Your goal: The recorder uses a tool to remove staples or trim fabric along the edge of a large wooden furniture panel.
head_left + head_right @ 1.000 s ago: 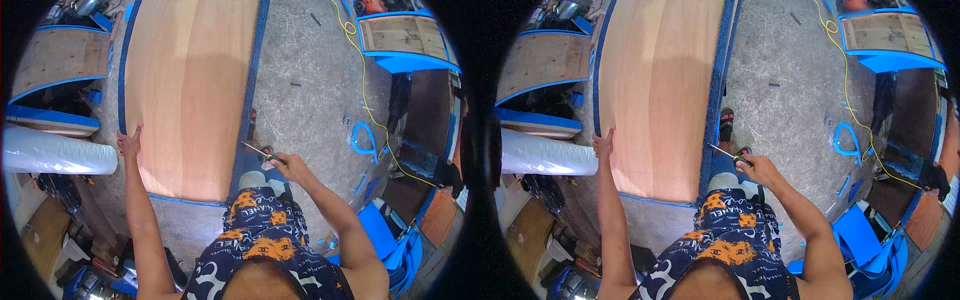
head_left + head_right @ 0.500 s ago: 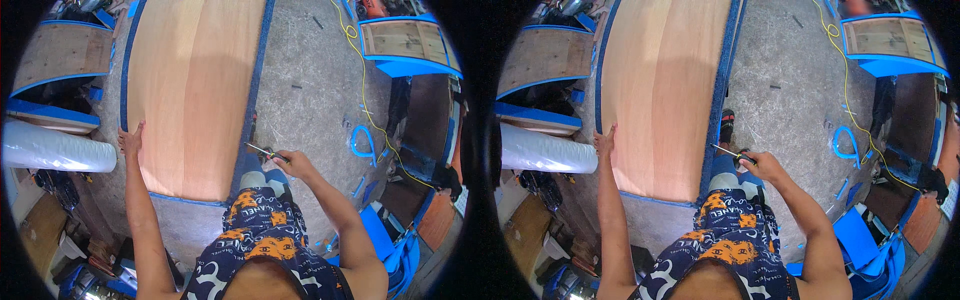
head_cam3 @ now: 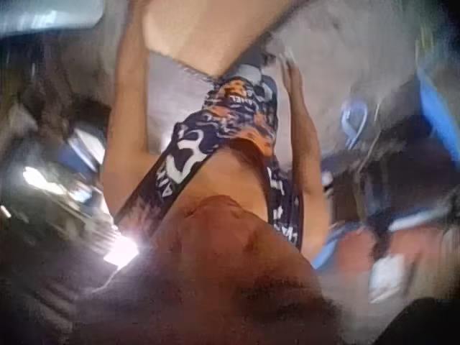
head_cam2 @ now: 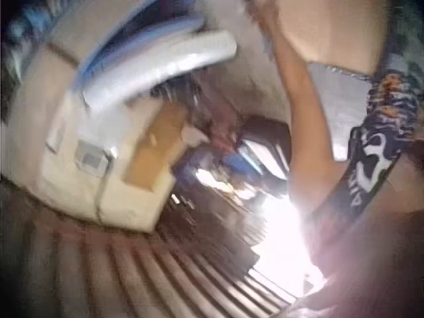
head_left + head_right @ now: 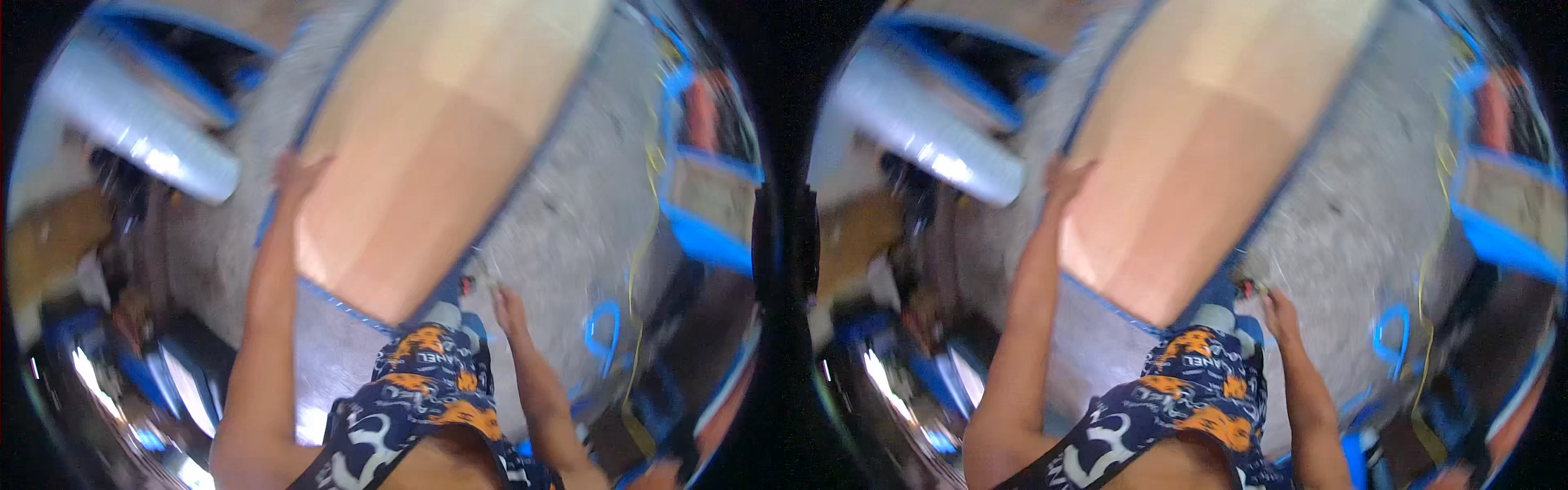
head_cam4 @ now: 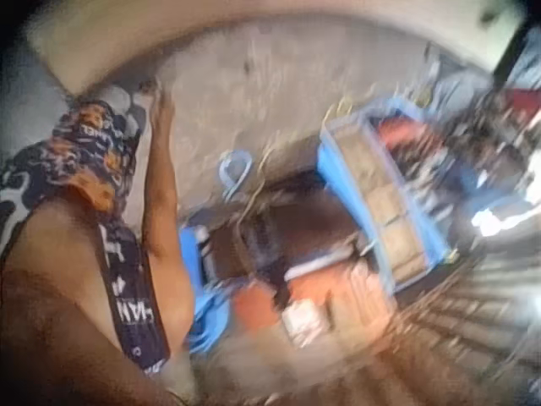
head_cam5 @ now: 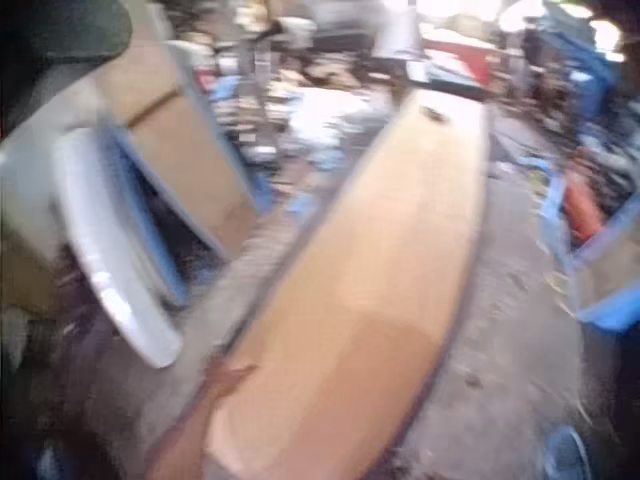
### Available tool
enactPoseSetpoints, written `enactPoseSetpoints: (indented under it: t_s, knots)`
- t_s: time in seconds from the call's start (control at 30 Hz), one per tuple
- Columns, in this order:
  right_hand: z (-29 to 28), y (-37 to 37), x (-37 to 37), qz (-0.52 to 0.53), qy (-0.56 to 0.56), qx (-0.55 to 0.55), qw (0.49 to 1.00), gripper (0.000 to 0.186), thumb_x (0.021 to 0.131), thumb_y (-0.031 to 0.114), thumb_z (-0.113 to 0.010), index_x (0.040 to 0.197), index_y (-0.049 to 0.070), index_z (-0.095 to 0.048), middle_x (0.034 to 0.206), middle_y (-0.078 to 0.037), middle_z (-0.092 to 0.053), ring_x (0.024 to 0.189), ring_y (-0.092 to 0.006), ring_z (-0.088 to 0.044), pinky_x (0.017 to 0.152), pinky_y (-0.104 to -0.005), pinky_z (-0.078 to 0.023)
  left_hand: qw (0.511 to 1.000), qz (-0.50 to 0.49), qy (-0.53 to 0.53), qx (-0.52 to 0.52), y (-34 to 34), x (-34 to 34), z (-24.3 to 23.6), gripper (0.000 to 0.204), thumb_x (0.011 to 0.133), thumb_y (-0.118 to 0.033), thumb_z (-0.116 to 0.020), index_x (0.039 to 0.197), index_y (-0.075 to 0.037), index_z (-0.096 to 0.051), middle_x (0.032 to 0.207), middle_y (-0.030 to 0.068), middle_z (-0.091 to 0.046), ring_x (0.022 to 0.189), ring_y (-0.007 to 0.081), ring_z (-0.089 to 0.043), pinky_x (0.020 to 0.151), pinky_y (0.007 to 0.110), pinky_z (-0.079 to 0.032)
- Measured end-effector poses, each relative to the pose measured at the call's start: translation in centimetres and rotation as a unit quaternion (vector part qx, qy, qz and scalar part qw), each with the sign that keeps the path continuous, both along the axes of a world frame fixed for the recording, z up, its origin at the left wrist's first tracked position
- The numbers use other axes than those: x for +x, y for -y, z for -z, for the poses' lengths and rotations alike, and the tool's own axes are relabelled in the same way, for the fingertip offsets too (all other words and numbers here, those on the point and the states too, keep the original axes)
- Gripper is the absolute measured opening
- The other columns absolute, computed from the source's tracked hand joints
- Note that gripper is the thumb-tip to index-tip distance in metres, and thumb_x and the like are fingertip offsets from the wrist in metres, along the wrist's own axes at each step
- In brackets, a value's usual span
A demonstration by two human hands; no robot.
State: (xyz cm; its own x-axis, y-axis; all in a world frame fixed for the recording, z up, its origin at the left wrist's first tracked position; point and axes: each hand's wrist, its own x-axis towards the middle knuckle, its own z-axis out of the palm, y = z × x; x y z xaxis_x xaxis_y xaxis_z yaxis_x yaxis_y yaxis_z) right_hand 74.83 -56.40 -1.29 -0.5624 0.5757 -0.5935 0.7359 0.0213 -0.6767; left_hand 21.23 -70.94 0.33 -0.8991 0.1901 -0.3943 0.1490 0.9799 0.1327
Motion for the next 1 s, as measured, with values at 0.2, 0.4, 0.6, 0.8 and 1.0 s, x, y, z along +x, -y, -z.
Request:
enactPoseSetpoints:
  t_s: [0.2,0.4,0.6,0.8,1.0]
  knots:
    - [-6.8,0.8,8.1,-0.066,0.057,0.051,0.995,0.037,0.090,0.034,-0.062,0.105,0.000,-0.062,0.077,-0.018,-0.062,0.074,-0.0242,-0.061,0.071,-0.0392,-0.049,0.999,-0.011,0.049,-0.005,-0.5,0.5,-2.9,0.129,0.061,-0.084,-0.063,0.151,-0.004,-0.017,0.155,0.0245,-0.017,0.145,0.0405,-0.012,0.113,0.062,-0.011]
    - [-13.1,-0.3,2.0,0.067,-0.083,0.032,0.994,0.028,0.094,0.032,-0.061,0.099,0.005,-0.057,0.068,0.000,-0.053,0.056,-0.0092,-0.051,0.050,-0.0268,-0.043,0.962,0.271,-0.013,-0.003,-4.9,12.7,-9.1,0.092,0.074,-0.028,-0.073,0.150,-0.008,-0.025,0.155,0.0198,-0.023,0.144,0.0378,-0.017,0.111,0.067,-0.003]
    - [-16.0,1.4,10.8,-0.009,-0.093,0.117,0.989,0.028,0.093,0.029,-0.062,0.098,0.002,-0.057,0.072,-0.006,-0.056,0.064,-0.0163,-0.056,0.058,-0.0332,-0.046,0.803,0.398,0.268,0.352,10.8,36.3,-12.8,0.066,0.085,-0.046,-0.066,0.135,-0.006,-0.051,0.134,0.0191,-0.053,0.122,0.0309,-0.051,0.104,0.039,-0.040]
    - [-11.3,11.0,36.1,0.057,0.238,0.096,0.965,0.042,0.086,0.040,-0.065,0.101,0.002,-0.062,0.093,-0.023,-0.067,0.089,-0.0392,-0.065,0.075,-0.0435,-0.049,0.920,-0.391,-0.006,0.007,55.5,41.3,-19.2,0.039,0.094,-0.033,-0.056,0.121,-0.005,-0.064,0.122,0.0143,-0.062,0.109,0.0244,-0.059,0.093,0.038,-0.047]
    - [-10.5,19.0,45.9,0.005,0.363,0.027,0.931,0.046,0.084,0.047,-0.065,0.101,0.004,-0.067,0.096,-0.023,-0.068,0.094,-0.0404,-0.065,0.078,-0.0477,-0.050,0.823,-0.566,-0.035,0.040,70.2,49.5,-13.9,0.035,0.093,-0.028,-0.058,0.117,-0.003,-0.064,0.111,0.0120,-0.065,0.099,0.0212,-0.061,0.088,0.035,-0.048]
